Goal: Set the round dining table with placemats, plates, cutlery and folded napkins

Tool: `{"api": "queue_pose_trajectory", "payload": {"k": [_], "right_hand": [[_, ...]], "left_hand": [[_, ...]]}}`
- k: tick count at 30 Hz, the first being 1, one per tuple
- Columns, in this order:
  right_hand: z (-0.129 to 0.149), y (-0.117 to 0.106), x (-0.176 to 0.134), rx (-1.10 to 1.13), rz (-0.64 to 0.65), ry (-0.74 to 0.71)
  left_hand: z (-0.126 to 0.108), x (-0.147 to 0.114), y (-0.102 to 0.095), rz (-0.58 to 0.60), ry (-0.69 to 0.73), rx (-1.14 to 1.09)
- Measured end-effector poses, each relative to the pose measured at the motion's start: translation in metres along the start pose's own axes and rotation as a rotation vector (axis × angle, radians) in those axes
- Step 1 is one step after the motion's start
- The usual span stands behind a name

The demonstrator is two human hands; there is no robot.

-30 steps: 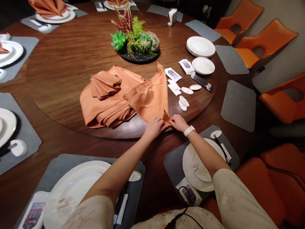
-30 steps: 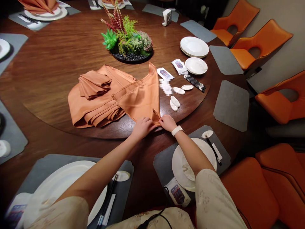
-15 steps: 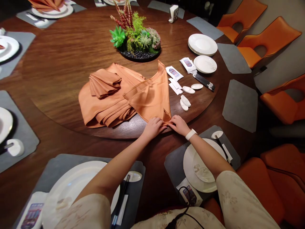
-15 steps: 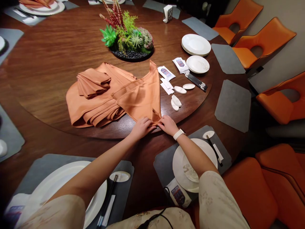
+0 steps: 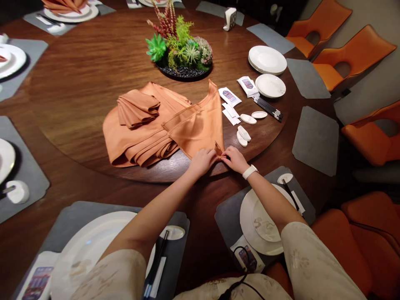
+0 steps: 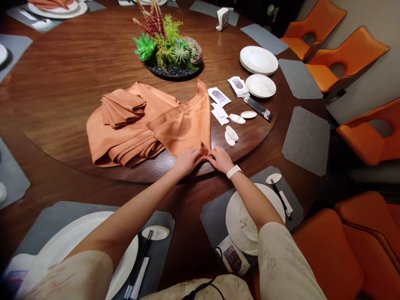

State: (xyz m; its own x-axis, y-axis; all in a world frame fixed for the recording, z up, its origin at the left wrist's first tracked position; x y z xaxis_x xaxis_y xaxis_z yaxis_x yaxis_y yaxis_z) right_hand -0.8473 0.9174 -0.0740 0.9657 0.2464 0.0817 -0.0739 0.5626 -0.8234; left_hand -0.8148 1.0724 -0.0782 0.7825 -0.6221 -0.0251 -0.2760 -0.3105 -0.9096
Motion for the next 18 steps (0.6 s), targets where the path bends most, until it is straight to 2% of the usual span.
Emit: {"api": "queue_pose_trajectory", "payload": {"k": [5,11,14,18], "right_hand": [[-0.001,-0.004,0.006,-0.010,-0.036,0.056],[0.014,-0.006,0.003,-0.119,-0.030,-0.095],[0.002,-0.005,0.013,-0.064,-0.022,-0.065],[-0.017,-0.003,0.033,0.063,0.037,-0.012]], "left_hand": [[0.002,0.004,-0.002,-0.040,0.100,0.060],[0.013,0.026,-0.003,0.024,0.112,0.079],[0.015,0.032,-0.004,0.046,0.078,0.056],[0.011,0.031,-0.004,-0.004,0.095,0.098]]}}
Point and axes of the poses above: each hand's wrist, its own x-axis towards the middle knuckle, its own y-axis out of the palm, z = x × y, the point moved 5 cm from there along x, towards the middle knuckle
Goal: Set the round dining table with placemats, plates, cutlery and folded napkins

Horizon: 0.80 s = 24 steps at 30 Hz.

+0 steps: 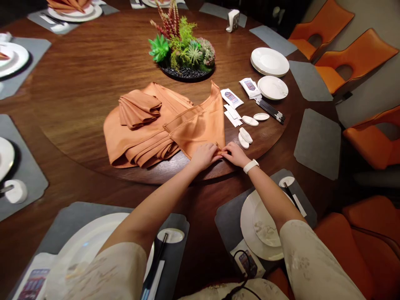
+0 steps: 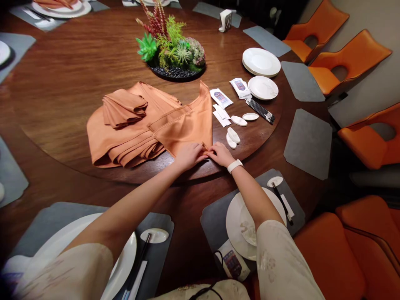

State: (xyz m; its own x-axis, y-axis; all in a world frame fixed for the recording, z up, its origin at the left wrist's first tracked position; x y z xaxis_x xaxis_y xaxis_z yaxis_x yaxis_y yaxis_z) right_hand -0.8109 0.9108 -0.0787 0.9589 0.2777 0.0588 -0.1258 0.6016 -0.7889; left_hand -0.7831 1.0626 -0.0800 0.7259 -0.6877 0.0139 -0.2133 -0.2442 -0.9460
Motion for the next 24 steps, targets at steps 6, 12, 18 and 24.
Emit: {"api": "queue_pose_trajectory", "payload": {"k": [6,12,18,24], "right_hand": [[0.014,-0.007,0.001,-0.112,-0.025,-0.053],[0.028,-0.005,-0.006,-0.327,-0.009,-0.107],[0.008,-0.006,0.016,-0.247,0.066,-0.074],[0.011,-0.012,0.019,-0.253,0.055,-0.021]], "left_hand": [[0.005,0.007,0.004,-0.067,0.056,0.034],[0.012,0.014,0.005,-0.050,0.008,-0.023],[0.009,0.004,0.002,-0.145,0.022,0.007],[0.013,0.017,-0.006,-0.061,0.033,0.058]]}}
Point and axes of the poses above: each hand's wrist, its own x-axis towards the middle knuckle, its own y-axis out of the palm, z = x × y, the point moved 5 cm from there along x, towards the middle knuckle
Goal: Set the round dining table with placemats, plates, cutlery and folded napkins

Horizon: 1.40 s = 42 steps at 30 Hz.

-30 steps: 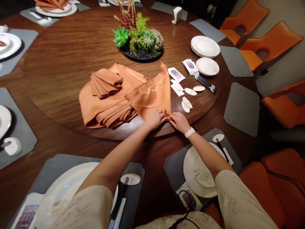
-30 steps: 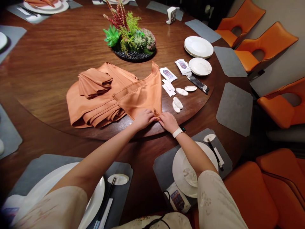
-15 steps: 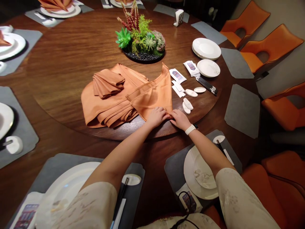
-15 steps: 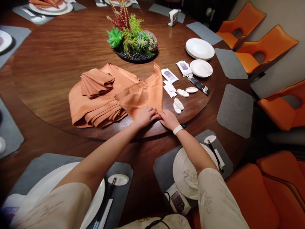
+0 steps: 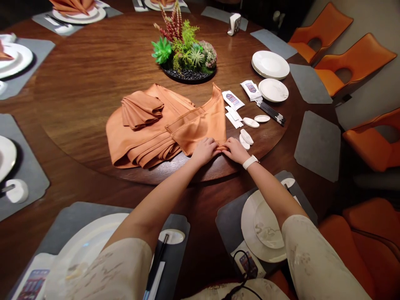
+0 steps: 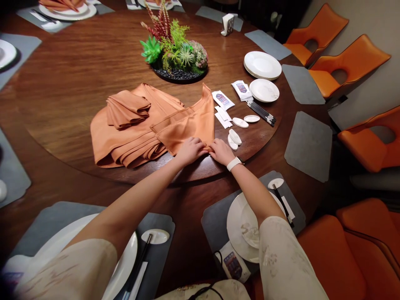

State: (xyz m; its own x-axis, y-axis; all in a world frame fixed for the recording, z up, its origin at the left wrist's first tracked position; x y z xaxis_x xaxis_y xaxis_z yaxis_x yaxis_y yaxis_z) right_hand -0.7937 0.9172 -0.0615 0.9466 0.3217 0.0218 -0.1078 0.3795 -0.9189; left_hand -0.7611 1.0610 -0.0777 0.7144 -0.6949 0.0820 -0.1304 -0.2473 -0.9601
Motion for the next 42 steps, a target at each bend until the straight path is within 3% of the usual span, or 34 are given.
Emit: {"api": "queue_pose_trajectory", "payload": {"k": [4,10,13,17,26,34,42], "right_hand": [[0.020,-0.001,-0.025,-0.051,-0.050,-0.045],[0.037,0.010,-0.069,0.061,-0.003,-0.118],[0.036,0.014,-0.076,0.112,0.017,-0.111],[0.029,0.015,-0.068,0.152,0.050,-0.081],[0.029,0.006,-0.067,0.184,-0.078,-0.074],[0.001,0.010,-0.041,0.290,-0.030,0.008],[0.012,0.004,-0.042,0.244,-0.143,-0.034]], "left_hand": [[-0.006,-0.005,-0.004,0.113,0.006,-0.071],[-0.029,-0.041,0.002,0.318,-0.028,-0.285],[-0.040,-0.057,-0.002,0.220,-0.034,-0.294],[-0.051,-0.068,-0.004,0.104,0.107,-0.117],[-0.032,-0.048,0.000,0.094,0.158,-0.138],[-0.031,-0.033,-0.008,0.055,0.197,-0.104],[-0.015,-0.015,-0.002,0.044,0.111,-0.127]]}}
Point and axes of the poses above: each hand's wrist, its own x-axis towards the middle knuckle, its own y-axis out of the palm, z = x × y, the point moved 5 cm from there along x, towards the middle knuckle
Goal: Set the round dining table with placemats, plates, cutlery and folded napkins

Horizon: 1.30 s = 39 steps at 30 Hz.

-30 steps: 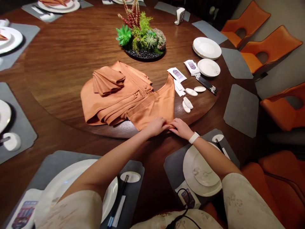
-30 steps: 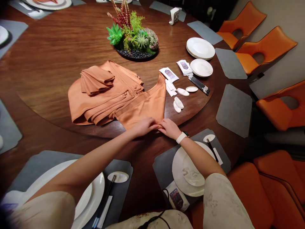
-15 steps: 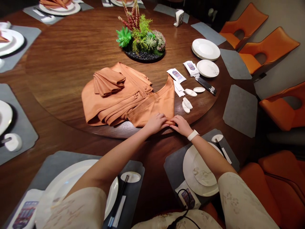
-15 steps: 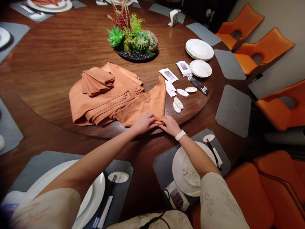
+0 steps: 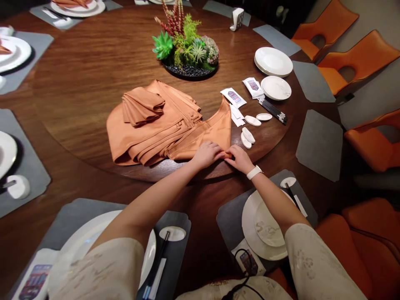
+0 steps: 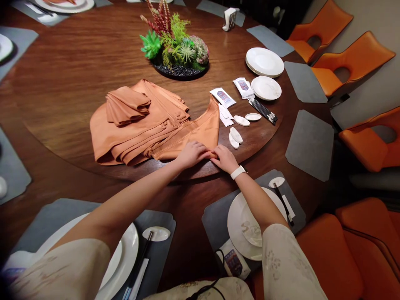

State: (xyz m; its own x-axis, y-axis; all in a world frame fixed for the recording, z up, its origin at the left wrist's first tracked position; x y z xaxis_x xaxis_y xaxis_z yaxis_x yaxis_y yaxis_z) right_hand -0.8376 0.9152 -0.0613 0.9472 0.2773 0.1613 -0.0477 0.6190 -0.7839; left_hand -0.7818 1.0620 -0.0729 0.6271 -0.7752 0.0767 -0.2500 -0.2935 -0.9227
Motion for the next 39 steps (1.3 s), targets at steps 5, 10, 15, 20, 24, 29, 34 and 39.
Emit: {"api": "queue_pose_trajectory", "payload": {"k": [5,10,15,20,24,29,34,39], "right_hand": [[-0.017,0.005,0.012,0.129,0.039,0.038],[-0.026,0.004,0.018,0.221,0.146,0.118],[0.003,0.000,-0.014,0.164,0.130,0.058],[0.016,0.006,-0.038,0.082,0.075,0.008],[0.003,0.007,-0.027,0.057,0.108,0.052],[-0.001,0.000,-0.015,-0.033,0.103,0.079],[0.014,-0.004,-0.018,-0.101,0.046,-0.043],[0.001,-0.003,-0.010,-0.041,0.027,0.008]], "left_hand": [[-0.005,-0.001,-0.002,-0.037,-0.009,0.018],[-0.013,-0.006,0.000,0.010,0.008,0.045],[-0.022,-0.019,0.003,0.104,0.016,-0.073],[-0.028,-0.028,0.003,0.099,0.002,-0.148],[-0.033,-0.032,-0.002,0.001,0.036,-0.049],[-0.029,-0.025,-0.001,0.038,0.102,0.015],[-0.016,-0.010,0.001,0.067,0.047,0.015],[-0.016,-0.005,-0.003,-0.005,0.021,0.022]]}}
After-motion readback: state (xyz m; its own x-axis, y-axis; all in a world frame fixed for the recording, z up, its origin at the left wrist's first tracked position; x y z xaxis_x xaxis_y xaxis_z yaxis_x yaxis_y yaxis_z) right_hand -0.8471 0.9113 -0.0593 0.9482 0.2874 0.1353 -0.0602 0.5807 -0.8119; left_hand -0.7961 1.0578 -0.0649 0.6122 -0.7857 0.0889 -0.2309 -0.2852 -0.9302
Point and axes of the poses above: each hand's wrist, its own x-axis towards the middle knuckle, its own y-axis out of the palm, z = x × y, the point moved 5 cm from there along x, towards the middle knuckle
